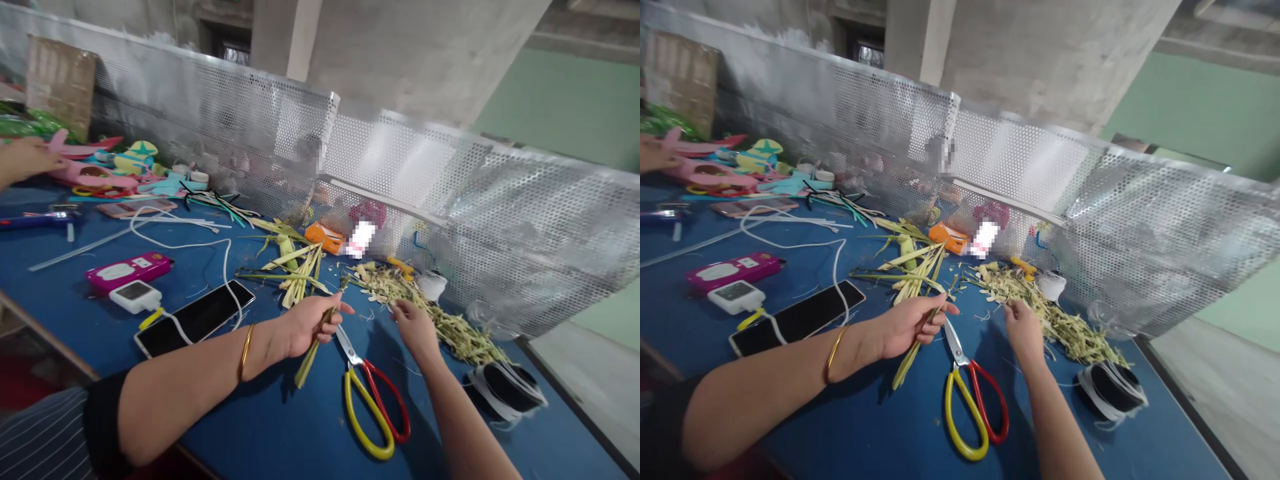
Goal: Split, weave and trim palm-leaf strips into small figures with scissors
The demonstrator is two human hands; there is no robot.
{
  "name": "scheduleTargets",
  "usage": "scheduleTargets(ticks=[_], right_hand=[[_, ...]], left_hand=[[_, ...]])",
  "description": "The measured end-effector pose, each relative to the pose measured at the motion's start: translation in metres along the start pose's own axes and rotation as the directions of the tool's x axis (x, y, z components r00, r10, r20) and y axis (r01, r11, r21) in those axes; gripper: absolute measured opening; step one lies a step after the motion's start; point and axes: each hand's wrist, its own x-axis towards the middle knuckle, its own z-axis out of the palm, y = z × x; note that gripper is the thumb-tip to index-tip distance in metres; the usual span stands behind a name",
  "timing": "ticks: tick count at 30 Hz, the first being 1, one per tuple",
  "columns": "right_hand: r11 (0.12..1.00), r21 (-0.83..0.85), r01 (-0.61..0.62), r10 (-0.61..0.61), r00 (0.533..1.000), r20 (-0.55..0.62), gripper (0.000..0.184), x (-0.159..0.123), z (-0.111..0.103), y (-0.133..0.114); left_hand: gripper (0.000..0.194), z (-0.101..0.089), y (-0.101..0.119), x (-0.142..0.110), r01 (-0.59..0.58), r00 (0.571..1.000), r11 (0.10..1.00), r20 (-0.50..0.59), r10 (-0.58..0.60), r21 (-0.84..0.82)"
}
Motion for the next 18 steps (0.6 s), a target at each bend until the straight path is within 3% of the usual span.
scheduleTargets(ticks=[1,3,6,10,13,16,18], right_hand=[[0.998,-0.061,0.012,-0.017,0.997,-0.079,0.025,0.002,-0.004,0.009],[0.935,-0.33,0.129,-0.2,0.961,-0.191,0.018,0.001,-0.011,0.018],[0.652,-0.659,0.374,-0.576,0.81,-0.109,0.01,-0.009,-0.014,0.008],[0.396,-0.581,0.711,-0.83,0.548,0.105,0.016,-0.034,-0.001,-0.031],[0.197,-0.47,0.861,-0.894,0.354,0.274,0.029,-0.056,0.013,-0.052],[0.124,-0.433,0.893,-0.912,0.274,0.304,0.028,-0.069,0.021,-0.057],[0.166,-0.395,0.904,-0.925,0.282,0.255,0.025,-0.071,0.021,-0.054]], left_hand=[[0.031,0.001,-0.001,0.0,0.006,1.0,1.0,0.001,-0.006,-0.019],[0.03,0.002,-0.002,-0.001,-0.001,1.0,1.0,-0.008,0.001,-0.027],[0.026,0.004,-0.004,-0.002,-0.006,1.0,0.999,-0.031,0.005,-0.033],[0.02,0.004,-0.005,-0.001,-0.017,0.998,0.996,-0.064,0.012,-0.084],[0.018,0.003,-0.006,0.001,0.013,0.999,0.99,-0.047,-0.02,-0.138],[0.017,0.003,-0.009,0.002,0.09,0.995,0.982,0.06,-0.081,-0.165],[0.023,0.004,-0.012,0.002,0.126,0.988,0.978,0.108,-0.109,-0.163]])
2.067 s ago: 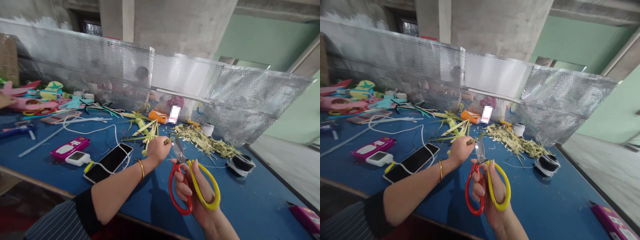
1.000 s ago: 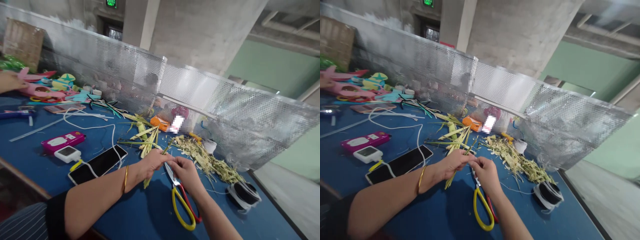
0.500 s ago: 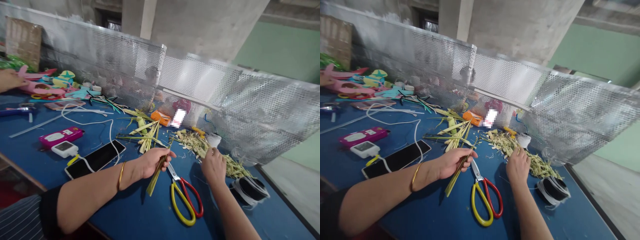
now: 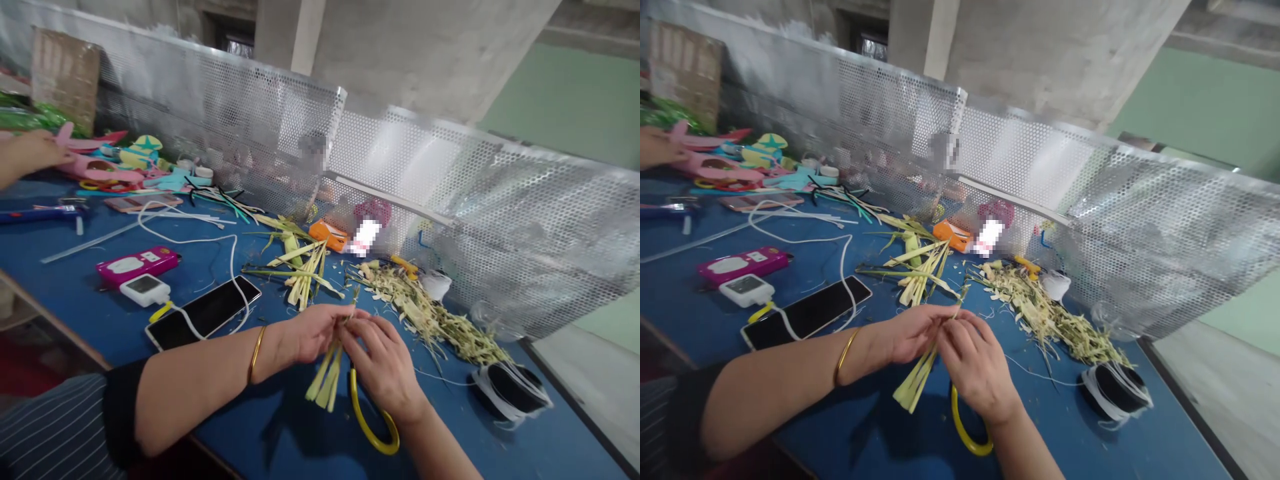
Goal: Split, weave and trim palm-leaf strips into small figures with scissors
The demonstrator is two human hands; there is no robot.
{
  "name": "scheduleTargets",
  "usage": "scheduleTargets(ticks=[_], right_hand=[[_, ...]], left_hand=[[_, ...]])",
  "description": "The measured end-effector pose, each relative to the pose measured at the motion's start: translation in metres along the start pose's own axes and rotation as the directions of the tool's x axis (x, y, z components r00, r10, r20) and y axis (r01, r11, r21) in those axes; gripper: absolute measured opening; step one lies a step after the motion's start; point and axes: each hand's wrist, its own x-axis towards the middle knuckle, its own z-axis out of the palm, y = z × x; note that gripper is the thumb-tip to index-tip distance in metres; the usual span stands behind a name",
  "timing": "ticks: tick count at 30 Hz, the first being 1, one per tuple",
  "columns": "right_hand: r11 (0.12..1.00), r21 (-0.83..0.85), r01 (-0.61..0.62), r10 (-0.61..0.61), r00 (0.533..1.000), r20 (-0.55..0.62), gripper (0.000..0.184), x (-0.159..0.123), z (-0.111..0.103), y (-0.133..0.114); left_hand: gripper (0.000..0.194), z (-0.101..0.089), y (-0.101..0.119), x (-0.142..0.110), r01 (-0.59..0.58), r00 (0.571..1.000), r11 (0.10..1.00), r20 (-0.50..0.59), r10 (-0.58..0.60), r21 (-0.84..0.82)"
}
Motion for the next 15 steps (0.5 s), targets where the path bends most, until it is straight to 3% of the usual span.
scheduleTargets(ticks=[2,3,4,6,8,9,11,15], right_hand=[[0.985,0.106,-0.135,0.142,0.987,-0.07,0.021,-0.003,0.0,0.003],[0.954,0.168,-0.248,0.268,0.957,-0.108,0.017,-0.004,-0.001,0.006],[0.894,0.235,-0.381,0.419,0.898,-0.137,0.013,-0.005,-0.002,0.008],[0.688,0.384,-0.616,0.698,0.707,-0.116,0.013,-0.005,-0.004,0.013],[0.457,0.518,-0.723,0.847,0.531,-0.005,0.02,-0.003,-0.006,0.017],[0.366,0.568,-0.737,0.877,0.477,0.054,0.023,-0.002,-0.006,0.018],[0.26,0.628,-0.734,0.892,0.432,0.136,0.027,0.001,-0.006,0.02],[0.193,0.655,-0.731,0.882,0.421,0.211,0.027,0.003,-0.004,0.021]], left_hand=[[0.033,0.001,-0.003,0.001,-0.019,0.999,0.997,-0.036,0.022,0.077],[0.035,0.001,-0.004,0.001,-0.055,0.994,0.987,-0.08,0.068,0.154],[0.033,0.001,-0.004,0.001,-0.101,0.983,0.965,-0.124,0.134,0.243],[0.021,0.001,-0.005,0.001,-0.185,0.953,0.901,-0.153,0.262,0.391],[0.021,0.001,-0.005,0.0,-0.207,0.957,0.875,-0.094,0.273,0.438],[0.026,0.0,-0.005,-0.001,-0.191,0.971,0.883,-0.047,0.233,0.429],[0.033,-0.001,-0.006,-0.001,-0.126,0.991,0.91,0.019,0.129,0.395],[0.036,-0.003,-0.009,-0.002,-0.03,0.997,0.924,0.078,0.0,0.381]])
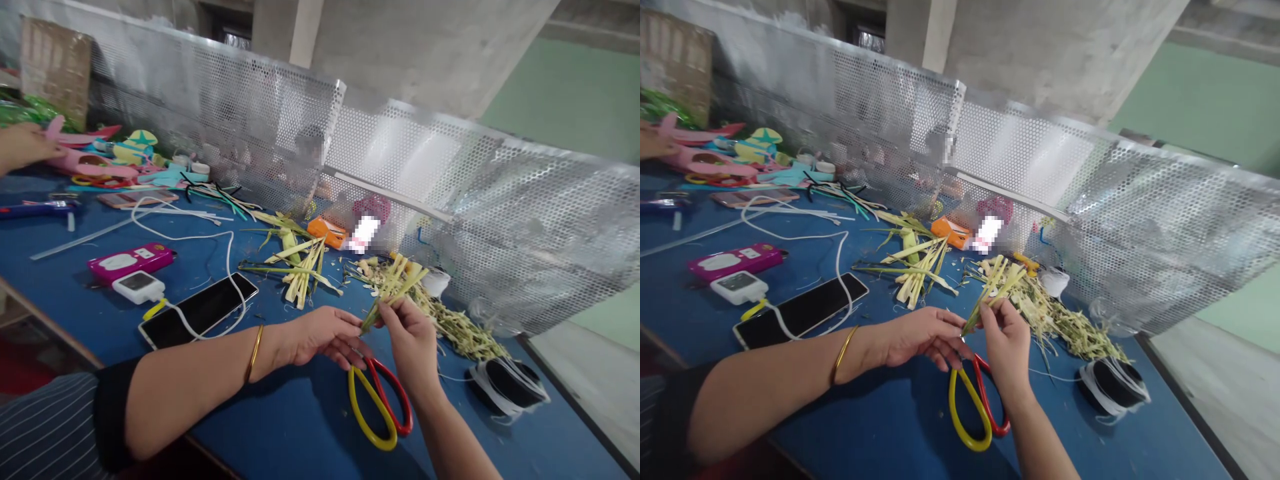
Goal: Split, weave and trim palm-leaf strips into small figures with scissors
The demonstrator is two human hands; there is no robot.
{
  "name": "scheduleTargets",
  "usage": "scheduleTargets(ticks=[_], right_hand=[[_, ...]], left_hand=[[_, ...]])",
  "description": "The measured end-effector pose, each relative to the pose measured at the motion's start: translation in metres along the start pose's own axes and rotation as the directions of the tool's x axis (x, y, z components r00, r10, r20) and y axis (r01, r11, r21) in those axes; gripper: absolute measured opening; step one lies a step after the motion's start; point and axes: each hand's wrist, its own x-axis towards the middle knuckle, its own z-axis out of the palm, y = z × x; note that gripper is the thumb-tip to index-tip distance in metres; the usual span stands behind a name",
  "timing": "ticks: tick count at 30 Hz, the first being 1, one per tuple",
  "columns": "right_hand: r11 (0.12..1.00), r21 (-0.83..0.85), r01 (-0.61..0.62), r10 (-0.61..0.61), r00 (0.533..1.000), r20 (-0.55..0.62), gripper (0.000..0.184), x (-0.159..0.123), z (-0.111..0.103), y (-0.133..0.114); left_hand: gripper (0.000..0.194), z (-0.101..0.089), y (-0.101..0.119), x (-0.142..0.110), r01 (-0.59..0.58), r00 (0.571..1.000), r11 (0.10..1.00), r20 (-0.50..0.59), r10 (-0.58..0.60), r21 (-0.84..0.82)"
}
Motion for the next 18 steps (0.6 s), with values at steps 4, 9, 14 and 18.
scheduleTargets(ticks=[4,9,14,18], right_hand=[[1.0,0.02,0.012,-0.013,0.998,0.069,0.025,-0.0022,0.002,0.001],[0.997,0.07,-0.01,0.009,1.0,0.012,0.015,-0.0041,0.0043,0.0024],[0.994,0.107,-0.039,0.039,0.999,0.0,0.018,-0.0012,0.0031,0.0017],[0.994,0.102,-0.027,0.031,0.999,-0.04,0.018,-0.0006,0.0011,0.0021]], left_hand=[[0.024,0.0017,-0.0013,0.0001,0.052,0.994,0.998,0.09,-0.055,0.038],[0.024,0.0007,-0.0051,0.0015,-0.013,1.0,0.993,-0.007,0.014,0.119],[0.023,-0.001,-0.0039,0.0018,-0.052,0.995,0.998,-0.077,0.055,0.041],[0.025,-0.0006,0.0038,0.0,-0.029,0.991,1.0,-0.13,0.029,0.002]])
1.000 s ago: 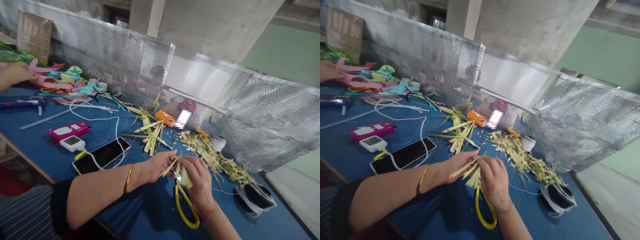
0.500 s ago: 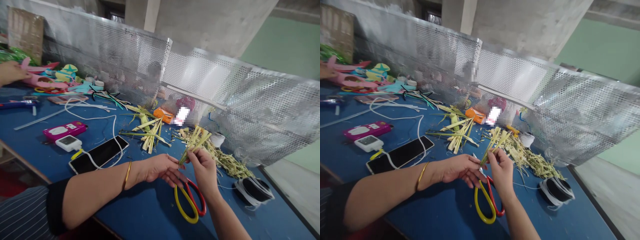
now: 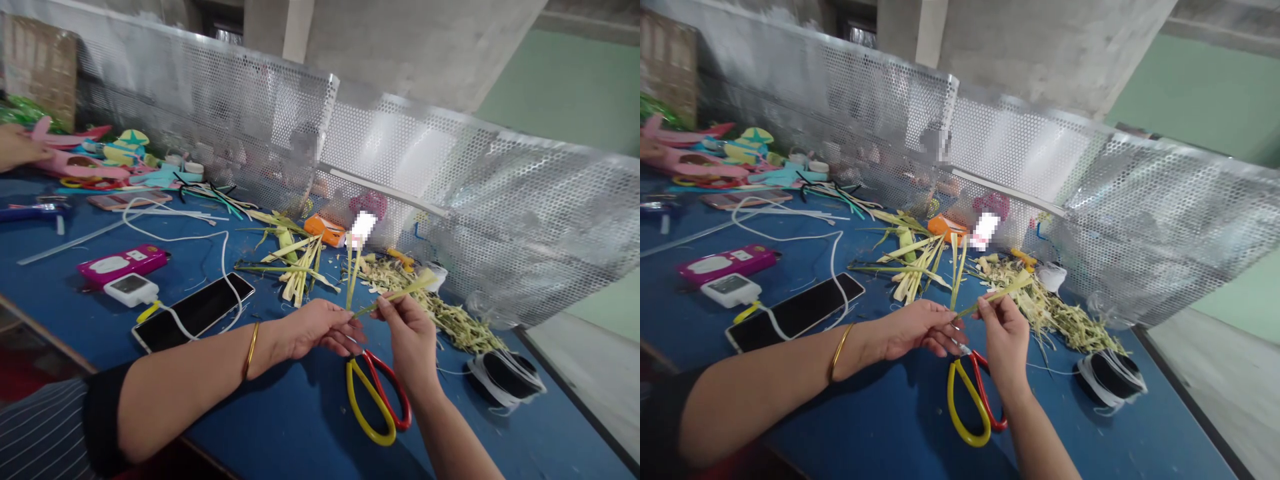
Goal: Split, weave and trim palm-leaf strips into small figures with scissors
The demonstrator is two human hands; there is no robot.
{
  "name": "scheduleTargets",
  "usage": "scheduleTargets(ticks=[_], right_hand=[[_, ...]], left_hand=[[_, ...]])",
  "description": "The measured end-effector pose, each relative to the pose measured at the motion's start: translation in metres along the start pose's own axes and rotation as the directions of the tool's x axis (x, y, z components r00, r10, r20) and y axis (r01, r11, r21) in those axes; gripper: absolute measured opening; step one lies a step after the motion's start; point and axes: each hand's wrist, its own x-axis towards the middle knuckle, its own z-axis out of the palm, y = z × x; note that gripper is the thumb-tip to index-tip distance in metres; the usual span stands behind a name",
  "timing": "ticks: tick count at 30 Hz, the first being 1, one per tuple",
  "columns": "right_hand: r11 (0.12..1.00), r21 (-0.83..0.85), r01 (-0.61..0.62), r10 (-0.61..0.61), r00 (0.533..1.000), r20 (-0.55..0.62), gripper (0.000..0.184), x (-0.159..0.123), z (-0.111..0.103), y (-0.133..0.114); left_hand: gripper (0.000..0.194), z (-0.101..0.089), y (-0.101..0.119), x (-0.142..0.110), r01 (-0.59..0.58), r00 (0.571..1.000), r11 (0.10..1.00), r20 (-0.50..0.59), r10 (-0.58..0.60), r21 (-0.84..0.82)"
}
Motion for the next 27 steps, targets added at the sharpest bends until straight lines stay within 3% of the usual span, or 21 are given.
scheduleTargets(ticks=[7,16,24,27], right_hand=[[0.958,-0.188,0.218,-0.212,0.976,0.052,0.014,-0.011,0.002,-0.006],[0.998,-0.027,0.052,-0.052,0.999,0.015,0.016,-0.007,0.003,-0.004],[0.996,0.092,0.018,-0.014,0.999,-0.048,0.015,-0.001,0.0,-0.002],[0.979,0.2,0.035,-0.044,0.998,0.043,0.018,0.0,-0.005,0.0]], left_hand=[[0.027,0.0,0.006,0.001,-0.018,0.994,0.999,-0.104,0.021,0.028],[0.022,0.003,0.003,0.001,-0.083,0.987,0.996,-0.139,0.087,0.038],[0.024,0.003,0.0,0.001,-0.049,0.988,0.999,-0.143,0.051,0.014],[0.023,0.0,-0.001,0.003,-0.03,0.989,0.999,-0.149,0.023,-0.039]])
